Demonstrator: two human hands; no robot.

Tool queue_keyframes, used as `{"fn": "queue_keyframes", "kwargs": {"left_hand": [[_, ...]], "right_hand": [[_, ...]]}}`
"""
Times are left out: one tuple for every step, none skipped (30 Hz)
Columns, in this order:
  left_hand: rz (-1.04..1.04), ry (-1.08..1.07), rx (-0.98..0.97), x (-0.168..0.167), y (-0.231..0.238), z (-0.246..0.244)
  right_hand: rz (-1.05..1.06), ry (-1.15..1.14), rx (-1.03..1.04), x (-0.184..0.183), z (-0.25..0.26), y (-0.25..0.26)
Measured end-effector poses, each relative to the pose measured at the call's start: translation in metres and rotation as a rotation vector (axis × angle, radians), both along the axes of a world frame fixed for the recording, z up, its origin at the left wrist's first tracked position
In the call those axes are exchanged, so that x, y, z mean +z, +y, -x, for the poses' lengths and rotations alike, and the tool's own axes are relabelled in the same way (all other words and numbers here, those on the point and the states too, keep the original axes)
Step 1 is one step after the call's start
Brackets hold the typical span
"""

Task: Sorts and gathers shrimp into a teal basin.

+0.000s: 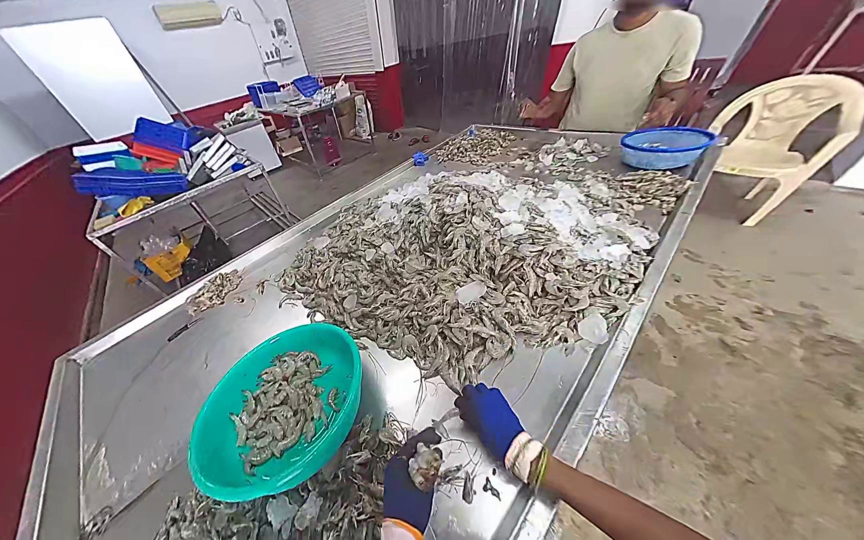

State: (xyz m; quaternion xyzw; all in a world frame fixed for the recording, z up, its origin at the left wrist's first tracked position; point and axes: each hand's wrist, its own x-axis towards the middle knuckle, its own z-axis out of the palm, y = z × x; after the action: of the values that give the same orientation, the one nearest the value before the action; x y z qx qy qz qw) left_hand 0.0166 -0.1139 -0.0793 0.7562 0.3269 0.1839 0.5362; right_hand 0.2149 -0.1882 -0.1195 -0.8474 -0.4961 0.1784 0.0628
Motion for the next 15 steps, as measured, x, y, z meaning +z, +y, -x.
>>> {"fn": "queue_keyframes", "kwargs": {"left_hand": [[-0.033,0.073,0.002,-0.001,-0.001,-0.005],[-0.045,0.147,-0.007,-0.001,-0.004,-0.011],[-0.046,0.227,-0.024,0.001,-0.009,-0.018],[-0.045,0.302,-0.038,0.005,-0.016,-0.024],[-0.052,0.402,-0.053,0.011,-0.021,-0.029],[-0.055,0.518,-0.082,0.017,-0.024,-0.032],[-0.064,0.625,-0.131,0.02,-0.025,-0.035],[-0.057,0.7,-0.188,0.02,-0.026,-0.036],[-0.045,0.725,-0.235,0.016,-0.027,-0.035],[-0.022,0.708,-0.273,0.013,-0.028,-0.033],[0.011,0.654,-0.293,0.012,-0.027,-0.031],[0.051,0.584,-0.29,0.01,-0.026,-0.029],[0.093,0.534,-0.287,0.011,-0.024,-0.026],[0.118,0.504,-0.281,0.014,-0.021,-0.022],[0.137,0.495,-0.267,0.017,-0.017,-0.018]], "right_hand": [[-0.01,0.022,0.024,0.01,0.016,-0.007],[-0.031,0.044,0.027,0.018,0.032,-0.014],[-0.052,0.068,-0.001,0.023,0.047,-0.02],[-0.067,0.104,-0.055,0.026,0.058,-0.026],[-0.078,0.12,-0.103,0.027,0.066,-0.029],[-0.099,0.11,-0.127,0.024,0.07,-0.032],[-0.125,0.088,-0.125,0.022,0.071,-0.035],[-0.153,0.057,-0.104,0.019,0.071,-0.039],[-0.171,0.031,-0.065,0.017,0.07,-0.044],[-0.196,-0.003,-0.01,0.015,0.068,-0.048],[-0.247,-0.059,0.049,0.013,0.064,-0.051],[-0.294,-0.109,0.086,0.011,0.057,-0.053],[-0.306,-0.119,0.071,0.013,0.047,-0.056],[-0.257,-0.104,0.009,0.018,0.033,-0.059],[-0.166,-0.084,-0.093,0.022,0.015,-0.062]]}}
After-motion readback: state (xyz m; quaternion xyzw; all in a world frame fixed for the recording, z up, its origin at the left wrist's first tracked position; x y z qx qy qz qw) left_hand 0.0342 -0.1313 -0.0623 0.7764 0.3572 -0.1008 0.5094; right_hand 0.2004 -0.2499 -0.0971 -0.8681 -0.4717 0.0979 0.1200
